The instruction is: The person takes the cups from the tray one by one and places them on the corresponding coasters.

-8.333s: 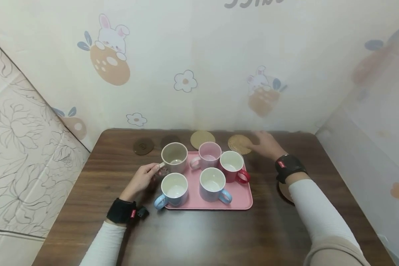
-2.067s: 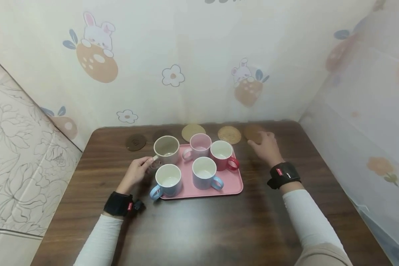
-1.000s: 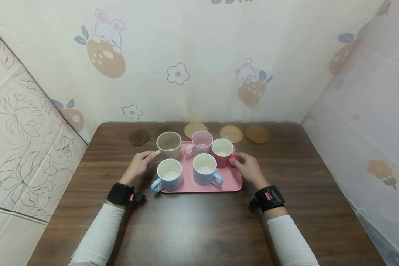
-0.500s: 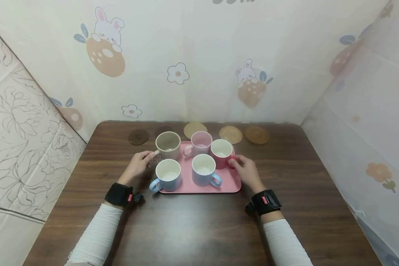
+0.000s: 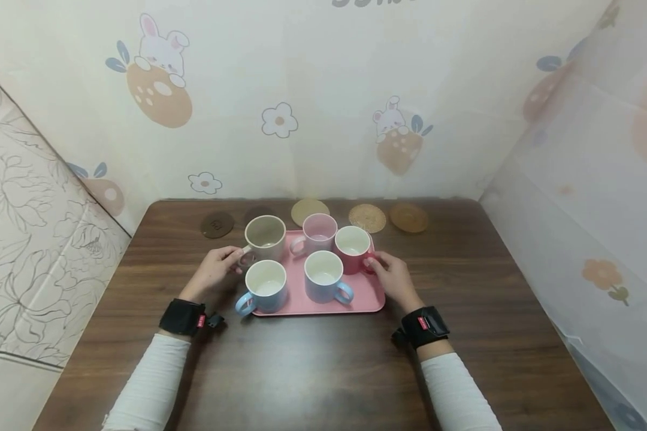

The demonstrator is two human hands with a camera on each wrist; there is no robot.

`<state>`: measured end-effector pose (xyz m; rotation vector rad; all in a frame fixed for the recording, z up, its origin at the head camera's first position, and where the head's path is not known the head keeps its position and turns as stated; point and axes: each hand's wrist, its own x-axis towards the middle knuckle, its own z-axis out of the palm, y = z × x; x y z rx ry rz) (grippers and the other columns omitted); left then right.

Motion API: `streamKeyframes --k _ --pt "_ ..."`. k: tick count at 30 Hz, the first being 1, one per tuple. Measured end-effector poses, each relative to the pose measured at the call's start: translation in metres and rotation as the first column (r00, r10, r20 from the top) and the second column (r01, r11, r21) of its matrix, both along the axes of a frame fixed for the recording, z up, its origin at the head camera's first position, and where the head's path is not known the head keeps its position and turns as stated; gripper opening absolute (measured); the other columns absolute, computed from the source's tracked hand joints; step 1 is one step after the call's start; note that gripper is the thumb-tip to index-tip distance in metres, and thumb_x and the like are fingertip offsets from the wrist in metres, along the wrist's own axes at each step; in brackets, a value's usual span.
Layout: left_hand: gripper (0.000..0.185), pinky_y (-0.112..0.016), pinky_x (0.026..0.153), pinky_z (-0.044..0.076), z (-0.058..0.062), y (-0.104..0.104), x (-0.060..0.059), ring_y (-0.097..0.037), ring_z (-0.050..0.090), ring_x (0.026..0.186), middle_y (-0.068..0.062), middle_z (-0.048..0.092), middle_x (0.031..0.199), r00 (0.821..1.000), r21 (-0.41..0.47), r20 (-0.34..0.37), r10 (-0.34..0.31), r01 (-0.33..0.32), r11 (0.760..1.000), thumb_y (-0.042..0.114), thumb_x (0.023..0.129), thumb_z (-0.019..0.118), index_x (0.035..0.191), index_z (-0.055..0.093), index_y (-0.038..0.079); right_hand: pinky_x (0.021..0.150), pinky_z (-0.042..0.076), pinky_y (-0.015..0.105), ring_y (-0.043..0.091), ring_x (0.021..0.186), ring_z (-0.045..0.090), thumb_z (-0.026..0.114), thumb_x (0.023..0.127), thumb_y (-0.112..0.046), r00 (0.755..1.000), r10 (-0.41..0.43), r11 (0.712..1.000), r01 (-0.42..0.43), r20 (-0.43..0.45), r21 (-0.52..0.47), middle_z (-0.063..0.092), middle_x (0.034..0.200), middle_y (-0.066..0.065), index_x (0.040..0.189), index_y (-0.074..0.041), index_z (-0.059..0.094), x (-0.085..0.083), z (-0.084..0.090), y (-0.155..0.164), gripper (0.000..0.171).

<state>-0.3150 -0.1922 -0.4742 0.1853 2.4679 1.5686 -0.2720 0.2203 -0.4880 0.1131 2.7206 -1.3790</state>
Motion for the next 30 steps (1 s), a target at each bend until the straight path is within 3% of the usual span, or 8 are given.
streamKeyframes --k 9,16,22,30 --pt "0.034 -0.038 0.076 0.054 0.004 0.0051 0.0031 -0.012 0.063 0.07 -0.026 0.066 0.105 0.999 -0.014 0.03 0.028 -0.027 1.0 0.02 0.104 0.047 0.116 0.061 -0.008 0.086 0.053 0.038 0.031 0.102 0.059 0.051 0.099 -0.044 1.0 0.002 1.0 -0.002 0.001 0.029 0.065 0.122 0.019 0.136 -0.005 0.054 0.0008 -0.0018 0.004 0.053" --pt "0.034 -0.032 0.07 0.051 0.0035 0.0031 0.0019 -0.013 0.063 0.071 -0.023 0.066 0.101 0.999 -0.034 0.032 0.028 -0.027 0.999 0.021 0.104 0.047 0.116 0.062 -0.007 0.094 0.053 0.045 0.031 0.109 0.06 0.051 0.098 -0.046 0.999 -0.014 1.0 0.014 0.034 -0.01 0.063 0.127 0.019 0.138 -0.006 0.053 0.0003 -0.0032 0.0028 0.056" --pt "0.037 -0.028 0.07 0.05 0.0021 0.0045 -0.0005 -0.013 0.064 0.071 -0.021 0.067 0.1 0.999 -0.049 0.032 0.034 -0.032 0.998 0.027 0.104 0.046 0.116 0.063 -0.004 0.085 0.052 0.036 0.031 0.103 0.059 0.052 0.099 -0.044 1.0 -0.015 1.0 0.015 0.018 0.006 0.065 0.122 0.019 0.137 -0.006 0.054 0.0001 -0.0006 0.0031 0.054" --pt "0.035 -0.032 0.074 0.055 0.0052 0.0078 -0.0018 -0.012 0.062 0.071 -0.023 0.066 0.104 0.997 -0.013 0.073 0.015 -0.014 1.0 0.021 0.105 0.044 0.115 0.062 -0.007 0.082 0.051 0.03 0.03 0.101 0.059 0.052 0.099 -0.042 1.0 -0.012 1.0 0.012 0.022 0.001 0.065 0.12 0.019 0.135 -0.006 0.056 -0.0004 -0.0011 0.0015 0.051"
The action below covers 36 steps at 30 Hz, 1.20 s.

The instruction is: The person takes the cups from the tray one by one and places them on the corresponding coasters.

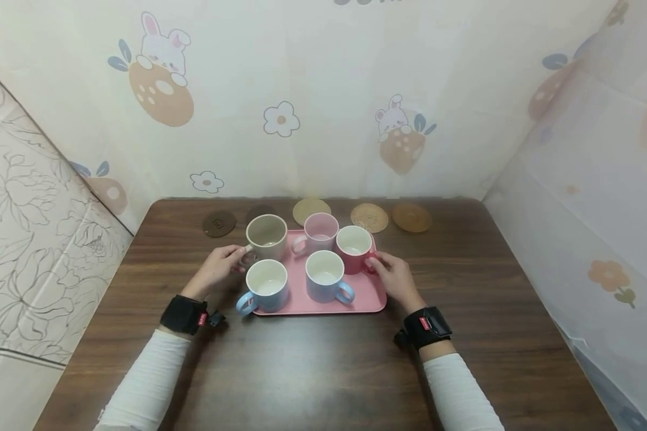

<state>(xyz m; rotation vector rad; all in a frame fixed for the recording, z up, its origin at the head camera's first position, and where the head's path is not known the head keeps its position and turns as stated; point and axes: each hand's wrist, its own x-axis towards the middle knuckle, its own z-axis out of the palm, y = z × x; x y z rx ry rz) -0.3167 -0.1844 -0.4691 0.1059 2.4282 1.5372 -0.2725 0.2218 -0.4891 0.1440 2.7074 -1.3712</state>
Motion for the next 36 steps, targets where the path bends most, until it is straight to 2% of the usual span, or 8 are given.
streamKeyframes --k 5,10,13,18,21,28,33,36 --pt "0.034 -0.028 0.07 0.054 0.001 0.002 0.0 -0.01 0.059 0.07 -0.024 0.065 0.102 1.0 0.023 -0.016 -0.021 0.022 1.0 0.017 0.105 0.042 0.111 0.061 -0.011 0.08 0.051 0.029 0.03 0.1 0.058 0.053 0.099 -0.04 1.0 -0.002 1.0 0.002 -0.009 -0.01 0.065 0.119 0.019 0.133 -0.006 0.057 0.0 -0.002 0.0 0.049" --pt "0.035 -0.028 0.071 0.052 -0.002 0.002 0.001 -0.011 0.057 0.074 -0.025 0.063 0.104 0.998 0.016 -0.034 -0.044 0.045 0.999 0.017 0.106 0.04 0.111 0.06 -0.011 0.078 0.05 0.027 0.028 0.098 0.058 0.054 0.098 -0.042 1.0 0.001 1.0 -0.002 -0.008 -0.013 0.066 0.117 0.019 0.133 -0.006 0.057 -0.002 -0.004 0.001 0.05" --pt "0.035 -0.027 0.071 0.052 -0.003 0.002 0.0 -0.01 0.056 0.075 -0.026 0.063 0.103 0.997 0.025 -0.06 -0.054 0.056 0.998 0.017 0.106 0.041 0.11 0.06 -0.012 0.081 0.052 0.03 0.029 0.099 0.059 0.053 0.098 -0.042 1.0 0.004 1.0 -0.004 -0.007 -0.017 0.066 0.117 0.019 0.133 -0.006 0.057 -0.001 -0.004 0.001 0.05" --pt "0.034 -0.026 0.069 0.049 0.003 0.002 0.002 -0.014 0.054 0.076 -0.024 0.062 0.096 0.996 0.078 -0.071 -0.053 0.059 0.995 0.014 0.105 0.041 0.106 0.059 -0.014 0.088 0.054 0.039 0.03 0.102 0.06 0.053 0.099 -0.041 1.0 0.0 1.0 0.0 0.012 -0.024 0.066 0.119 0.018 0.135 -0.008 0.056 0.0 -0.003 0.001 0.049" --pt "0.034 -0.026 0.069 0.049 0.007 0.0 0.0 -0.014 0.054 0.075 -0.022 0.061 0.094 0.995 0.101 -0.087 -0.051 0.06 0.993 0.013 0.105 0.04 0.105 0.058 -0.015 0.088 0.054 0.039 0.03 0.102 0.06 0.053 0.099 -0.043 1.0 -0.001 1.0 0.001 0.005 -0.022 0.066 0.119 0.018 0.135 -0.008 0.055 0.0 -0.002 0.0 0.051" --pt "0.033 -0.024 0.071 0.05 0.017 -0.012 -0.01 -0.007 0.053 0.07 -0.008 0.057 0.088 0.996 0.141 -0.083 0.013 -0.001 0.99 0.015 0.106 0.04 0.107 0.057 -0.013 0.085 0.053 0.035 0.029 0.101 0.059 0.053 0.099 -0.042 1.0 -0.001 1.0 0.001 -0.004 -0.013 0.066 0.117 0.018 0.134 -0.007 0.057 0.001 -0.002 -0.001 0.05" --pt "0.038 -0.022 0.075 0.051 0.026 -0.024 -0.021 -0.011 0.057 0.076 -0.009 0.057 0.093 0.995 0.181 -0.083 0.058 -0.042 0.983 0.02 0.106 0.04 0.109 0.055 -0.014 0.085 0.052 0.035 0.028 0.099 0.06 0.054 0.099 -0.039 1.0 0.002 1.0 -0.002 -0.03 -0.012 0.067 0.113 0.018 0.132 -0.006 0.058 0.001 -0.006 0.0 0.046" --pt "0.039 -0.021 0.076 0.051 0.03 -0.032 -0.027 -0.01 0.057 0.079 -0.006 0.056 0.095 0.992 0.205 -0.081 0.099 -0.081 0.976 0.024 0.106 0.041 0.109 0.054 -0.013 0.087 0.054 0.039 0.029 0.1 0.06 0.054 0.099 -0.037 0.999 0.004 1.0 -0.005 -0.035 -0.022 0.067 0.115 0.019 0.132 -0.006 0.058 0.001 -0.006 0.001 0.045"
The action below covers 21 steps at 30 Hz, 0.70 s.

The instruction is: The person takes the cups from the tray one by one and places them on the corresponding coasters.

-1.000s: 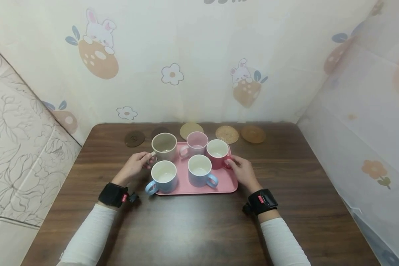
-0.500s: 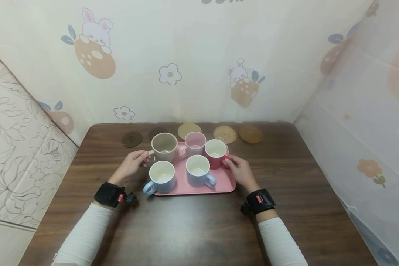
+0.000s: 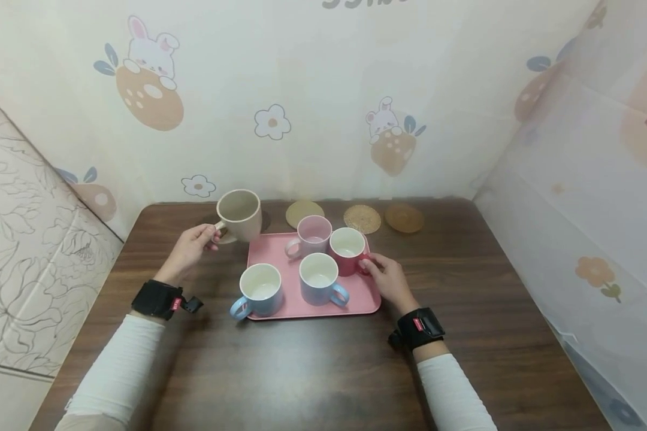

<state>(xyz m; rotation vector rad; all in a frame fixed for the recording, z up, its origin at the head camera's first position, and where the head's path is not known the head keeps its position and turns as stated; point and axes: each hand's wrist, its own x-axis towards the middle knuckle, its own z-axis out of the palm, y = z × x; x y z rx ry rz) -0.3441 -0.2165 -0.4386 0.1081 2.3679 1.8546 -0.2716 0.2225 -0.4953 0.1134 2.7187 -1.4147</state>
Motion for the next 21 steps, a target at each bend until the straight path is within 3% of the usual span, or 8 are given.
streamKeyframes --k 10,21 --pt "0.047 -0.019 0.077 0.049 -0.002 -0.033 -0.022 -0.007 0.055 0.082 -0.001 0.053 0.095 0.994 0.012 0.002 0.105 -0.105 0.994 0.031 0.106 0.037 0.118 0.05 -0.013 0.092 0.054 0.044 0.029 0.103 0.061 0.054 0.099 -0.036 1.0 -0.016 1.0 0.017 0.024 -0.022 0.067 0.117 0.017 0.132 -0.008 0.058 0.001 0.002 -0.001 0.044" --pt "0.048 -0.015 0.072 0.049 -0.013 -0.056 -0.035 -0.002 0.054 0.073 0.011 0.054 0.081 0.976 0.014 -0.009 0.22 -0.22 0.975 0.029 0.106 0.037 0.118 0.05 -0.016 0.093 0.054 0.045 0.03 0.105 0.062 0.054 0.099 -0.039 0.999 -0.023 1.0 0.024 0.028 -0.016 0.066 0.12 0.018 0.132 -0.008 0.058 0.003 0.003 -0.002 0.047"
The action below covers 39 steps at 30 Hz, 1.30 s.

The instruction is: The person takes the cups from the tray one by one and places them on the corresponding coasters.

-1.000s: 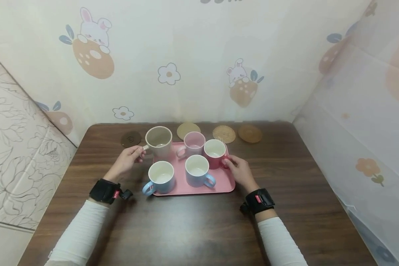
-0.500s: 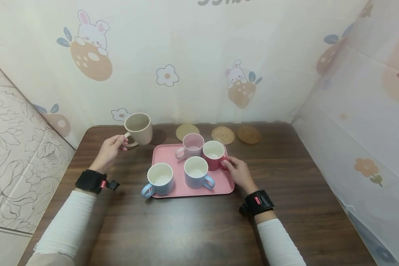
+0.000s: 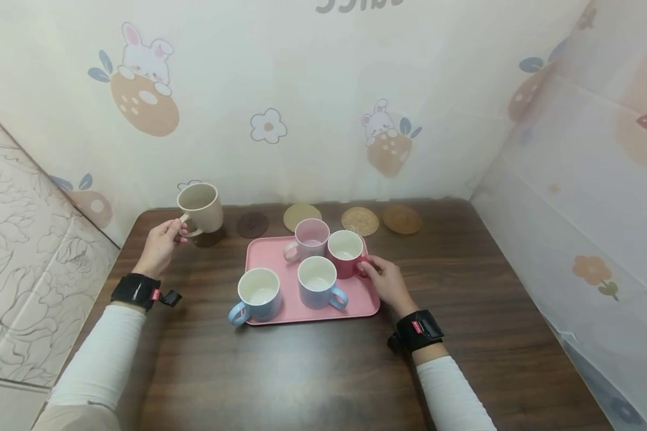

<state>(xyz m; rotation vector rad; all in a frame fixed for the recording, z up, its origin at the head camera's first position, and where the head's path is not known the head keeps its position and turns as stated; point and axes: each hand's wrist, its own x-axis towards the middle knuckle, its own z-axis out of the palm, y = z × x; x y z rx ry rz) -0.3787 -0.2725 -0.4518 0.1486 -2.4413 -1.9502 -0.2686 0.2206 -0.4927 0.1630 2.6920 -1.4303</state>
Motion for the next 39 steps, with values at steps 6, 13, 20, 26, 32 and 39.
streamKeyframes --k 6,13,20,26,32,39 --pt "0.05 -0.014 0.073 0.049 -0.009 -0.008 0.002 -0.003 0.054 0.077 0.009 0.054 0.085 0.999 0.0 0.036 0.025 -0.025 1.0 0.033 0.106 0.035 0.12 0.05 -0.013 0.091 0.054 0.044 0.03 0.103 0.061 0.053 0.099 -0.037 1.0 0.008 1.0 -0.008 -0.03 0.011 0.066 0.119 0.019 0.132 -0.006 0.057 0.0 -0.002 0.0 0.046" --pt "0.049 -0.018 0.074 0.048 -0.018 -0.01 0.0 -0.002 0.055 0.074 0.012 0.056 0.082 0.998 0.01 0.046 0.044 -0.044 0.999 0.031 0.106 0.035 0.121 0.051 -0.013 0.087 0.054 0.039 0.028 0.099 0.06 0.052 0.1 -0.034 0.999 -0.004 1.0 0.004 -0.033 0.023 0.067 0.114 0.018 0.132 -0.005 0.057 0.001 -0.002 -0.001 0.043" --pt "0.045 -0.016 0.071 0.048 -0.028 -0.01 0.001 -0.002 0.056 0.072 0.012 0.057 0.079 0.997 0.051 0.045 0.058 -0.06 0.997 0.028 0.106 0.037 0.119 0.051 -0.013 0.084 0.053 0.034 0.028 0.098 0.06 0.053 0.1 -0.034 0.999 -0.007 1.0 0.007 -0.045 0.003 0.067 0.113 0.018 0.131 -0.005 0.058 0.001 -0.004 -0.001 0.043" --pt "0.044 -0.014 0.07 0.048 -0.033 -0.01 0.004 -0.001 0.056 0.071 0.012 0.057 0.079 0.996 0.074 0.064 0.055 -0.06 0.995 0.027 0.106 0.037 0.119 0.051 -0.013 0.081 0.053 0.032 0.028 0.096 0.06 0.053 0.1 -0.032 0.998 -0.001 1.0 0.002 -0.062 0.015 0.067 0.112 0.019 0.13 -0.004 0.059 0.001 -0.003 -0.001 0.042" --pt "0.046 -0.016 0.07 0.047 -0.027 -0.007 0.003 0.0 0.056 0.07 0.011 0.058 0.081 0.996 0.085 0.071 0.05 -0.056 0.995 0.028 0.106 0.037 0.123 0.05 -0.013 0.083 0.052 0.031 0.028 0.098 0.06 0.052 0.1 -0.037 0.998 -0.015 1.0 0.015 -0.063 0.0 0.067 0.113 0.019 0.13 -0.005 0.059 0.0 -0.003 -0.001 0.045" --pt "0.047 -0.018 0.068 0.047 -0.026 -0.008 0.005 0.0 0.057 0.069 0.011 0.061 0.082 0.992 0.047 0.11 0.063 -0.068 0.997 0.029 0.106 0.038 0.129 0.052 -0.009 0.093 0.054 0.044 0.029 0.105 0.061 0.052 0.1 -0.038 1.0 -0.017 1.0 0.017 -0.021 0.006 0.065 0.12 0.019 0.134 -0.007 0.056 0.004 -0.004 -0.002 0.047"
